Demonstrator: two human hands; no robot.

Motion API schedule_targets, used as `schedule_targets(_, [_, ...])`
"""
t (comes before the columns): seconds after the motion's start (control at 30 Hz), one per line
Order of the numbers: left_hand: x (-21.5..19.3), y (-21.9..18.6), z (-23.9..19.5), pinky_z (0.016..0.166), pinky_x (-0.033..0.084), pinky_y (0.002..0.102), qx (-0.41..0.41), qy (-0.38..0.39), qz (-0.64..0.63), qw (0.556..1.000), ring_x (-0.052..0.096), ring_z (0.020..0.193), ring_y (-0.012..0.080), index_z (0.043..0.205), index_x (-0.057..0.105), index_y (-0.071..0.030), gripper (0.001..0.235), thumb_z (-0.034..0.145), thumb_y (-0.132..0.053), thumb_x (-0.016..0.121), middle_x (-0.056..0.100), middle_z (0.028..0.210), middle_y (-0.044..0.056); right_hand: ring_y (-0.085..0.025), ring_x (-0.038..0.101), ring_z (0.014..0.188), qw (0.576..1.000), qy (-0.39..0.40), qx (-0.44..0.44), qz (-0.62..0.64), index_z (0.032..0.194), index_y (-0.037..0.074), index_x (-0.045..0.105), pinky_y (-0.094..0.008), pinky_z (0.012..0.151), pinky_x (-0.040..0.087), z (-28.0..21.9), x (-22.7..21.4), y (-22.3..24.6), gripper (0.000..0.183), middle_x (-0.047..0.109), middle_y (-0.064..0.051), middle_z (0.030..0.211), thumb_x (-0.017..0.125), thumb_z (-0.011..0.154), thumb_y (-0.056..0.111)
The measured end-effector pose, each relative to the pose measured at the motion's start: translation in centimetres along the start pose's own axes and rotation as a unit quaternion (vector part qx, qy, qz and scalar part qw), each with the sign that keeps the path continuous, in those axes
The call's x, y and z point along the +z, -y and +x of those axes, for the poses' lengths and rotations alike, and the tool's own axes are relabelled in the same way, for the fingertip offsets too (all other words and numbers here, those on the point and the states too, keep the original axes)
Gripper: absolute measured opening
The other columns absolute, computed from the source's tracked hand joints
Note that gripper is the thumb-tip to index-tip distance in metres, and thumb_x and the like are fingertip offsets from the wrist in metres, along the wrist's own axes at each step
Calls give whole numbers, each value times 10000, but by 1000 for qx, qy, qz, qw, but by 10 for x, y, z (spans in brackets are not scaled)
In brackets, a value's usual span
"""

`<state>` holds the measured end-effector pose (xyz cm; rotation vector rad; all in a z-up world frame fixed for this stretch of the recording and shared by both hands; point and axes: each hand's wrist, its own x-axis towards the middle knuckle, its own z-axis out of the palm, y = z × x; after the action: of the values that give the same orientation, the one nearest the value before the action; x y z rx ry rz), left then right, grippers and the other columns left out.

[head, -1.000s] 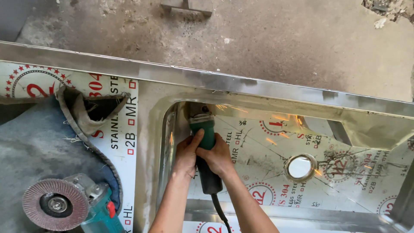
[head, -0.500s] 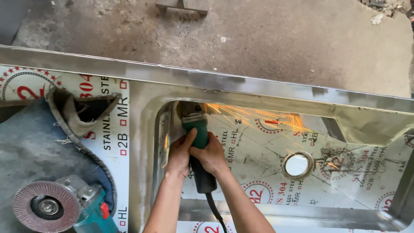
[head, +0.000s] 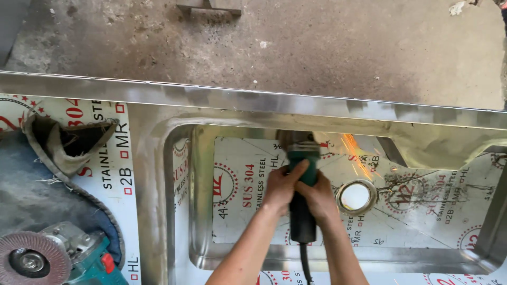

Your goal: Grind and smooth the edges and surfaces of a stainless steel sink using an angle grinder.

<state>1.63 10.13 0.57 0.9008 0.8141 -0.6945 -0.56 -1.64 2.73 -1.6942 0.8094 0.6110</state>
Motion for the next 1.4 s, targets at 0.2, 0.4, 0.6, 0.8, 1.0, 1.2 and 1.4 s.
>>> schedule_targets(0.2, [36,24,10,590,527,320,-38,31,18,999,626,657,141,910,743,65,451,845,-370,843,724,816,96,-168,672,784,997,-47,8,59,1162,-38,617,-320,694,557,4,-39,-24,467,722,-95,944,710,748,155])
schedule_targets(0.4, [-14,-1,-4,613,536,292,-10,28,-7,1000,651,671,126,914,749,41,449,824,-389,843,737,823,81,-156,662,779,999,-34,-13,11,1160,-38,622,-320,691,553,-6,15,-6,451,718,-100,932,714,758,146])
schedule_targets(0.6, [-105,-53,-31,635,551,302,20,-22,-36,999,665,697,140,945,754,50,460,830,-388,835,740,844,96,-166,669,737,999,6,-18,-27,1126,-32,635,-329,653,562,-24,118,35,476,720,-91,882,714,705,174])
schedule_targets(0.8, [-174,-86,-45,687,562,302,49,-56,-76,994,675,753,132,1009,774,25,422,848,-363,806,756,905,81,-199,709,724,993,42,-32,-103,1105,-32,629,-346,656,575,-35,194,65,511,736,-125,864,727,676,229])
schedule_targets(1.0, [-210,-104,-48,693,545,308,63,-64,-119,989,672,763,147,1026,771,37,399,878,-333,797,751,909,83,-206,714,767,986,63,-43,-145,1095,-21,623,-350,696,581,-30,234,72,538,741,-124,880,750,648,250])
schedule_targets(1.2, [-224,-117,-49,768,546,287,68,-91,-128,985,684,845,133,1085,761,-23,407,846,-352,789,760,986,68,-225,709,757,980,70,-19,-187,1088,-6,611,-363,694,569,-29,255,79,532,732,-133,871,751,642,246])
schedule_targets(1.4, [-225,-120,-48,776,536,289,43,-95,-100,990,671,850,131,1105,768,1,461,831,-368,814,759,985,66,-198,711,749,982,69,-32,-173,1045,-21,624,-342,696,573,-25,257,76,483,734,-115,856,751,655,234])
